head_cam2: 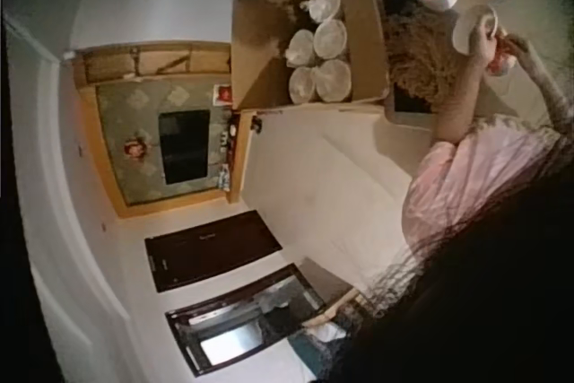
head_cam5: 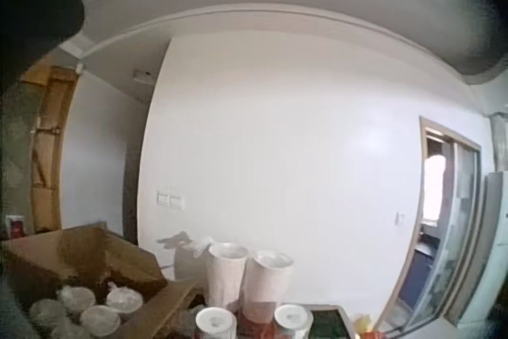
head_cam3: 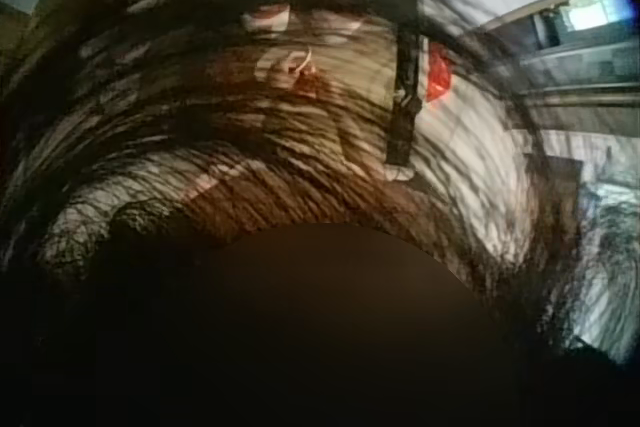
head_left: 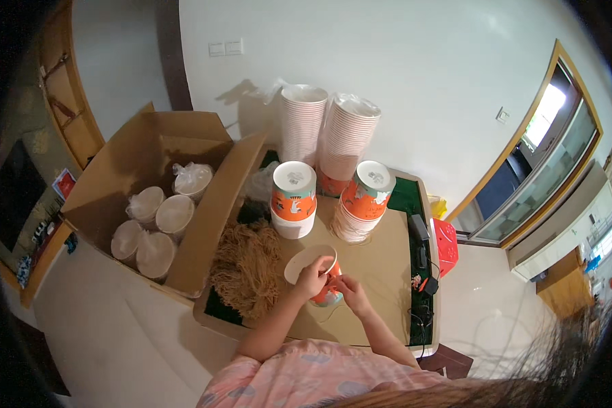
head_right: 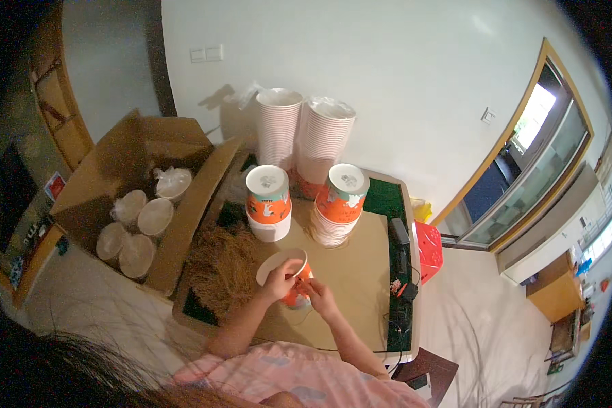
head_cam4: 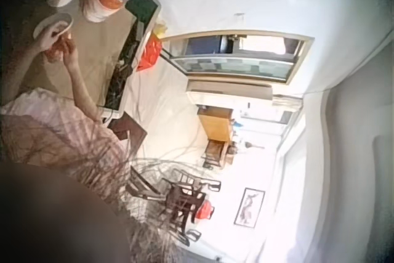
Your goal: The recorder is placing rubber bands around the rims of paper cups and organizing them as part of a manufacturing or distribution preparation process.
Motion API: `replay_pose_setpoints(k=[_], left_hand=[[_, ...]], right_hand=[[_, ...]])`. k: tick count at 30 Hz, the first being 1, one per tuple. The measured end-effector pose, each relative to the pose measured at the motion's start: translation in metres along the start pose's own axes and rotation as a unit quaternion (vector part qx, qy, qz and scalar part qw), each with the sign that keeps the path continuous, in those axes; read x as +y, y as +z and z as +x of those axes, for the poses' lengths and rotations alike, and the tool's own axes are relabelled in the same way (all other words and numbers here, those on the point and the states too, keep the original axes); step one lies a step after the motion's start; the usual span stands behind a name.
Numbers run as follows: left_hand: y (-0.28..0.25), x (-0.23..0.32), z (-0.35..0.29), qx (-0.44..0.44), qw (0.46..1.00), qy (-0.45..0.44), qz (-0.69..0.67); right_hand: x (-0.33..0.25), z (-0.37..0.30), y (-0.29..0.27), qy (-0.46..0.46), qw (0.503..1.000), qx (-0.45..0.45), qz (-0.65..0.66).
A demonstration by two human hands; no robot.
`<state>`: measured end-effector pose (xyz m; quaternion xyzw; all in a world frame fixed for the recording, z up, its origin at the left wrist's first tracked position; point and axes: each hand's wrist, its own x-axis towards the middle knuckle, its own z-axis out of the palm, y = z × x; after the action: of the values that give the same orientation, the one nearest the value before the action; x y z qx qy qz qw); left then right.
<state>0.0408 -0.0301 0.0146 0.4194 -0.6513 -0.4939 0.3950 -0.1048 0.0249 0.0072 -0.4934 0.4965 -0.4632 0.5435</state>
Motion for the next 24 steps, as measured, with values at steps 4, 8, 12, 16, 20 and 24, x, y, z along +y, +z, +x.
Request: replay_pose_setpoints(k=[4,8,12,16,20,24], left_hand=[[0.001,-0.005,-0.002,-0.019,0.996,0.041,0.075],[0.002,-0.002,-0.003,-0.004,0.999,0.043,0.019],[0.004,-0.006,-0.005,0.026,0.991,0.059,0.119],[0.008,-0.010,-0.004,0.043,0.984,0.081,0.153],[0.010,-0.009,-0.003,0.051,0.982,0.098,0.154],[0.010,-0.008,0.000,0.016,0.981,0.097,0.165]], right_hand=[[0.014,0.002,-0.006,0.015,0.997,0.029,0.070],[0.026,0.007,-0.006,-0.025,0.999,0.016,-0.029],[0.021,0.006,-0.001,-0.042,0.978,0.022,-0.203],[0.027,0.007,0.001,-0.106,0.978,0.050,-0.175],[0.017,0.005,0.001,-0.022,0.993,0.073,-0.087],[0.005,0.004,-0.004,0.052,0.997,0.051,-0.011]])
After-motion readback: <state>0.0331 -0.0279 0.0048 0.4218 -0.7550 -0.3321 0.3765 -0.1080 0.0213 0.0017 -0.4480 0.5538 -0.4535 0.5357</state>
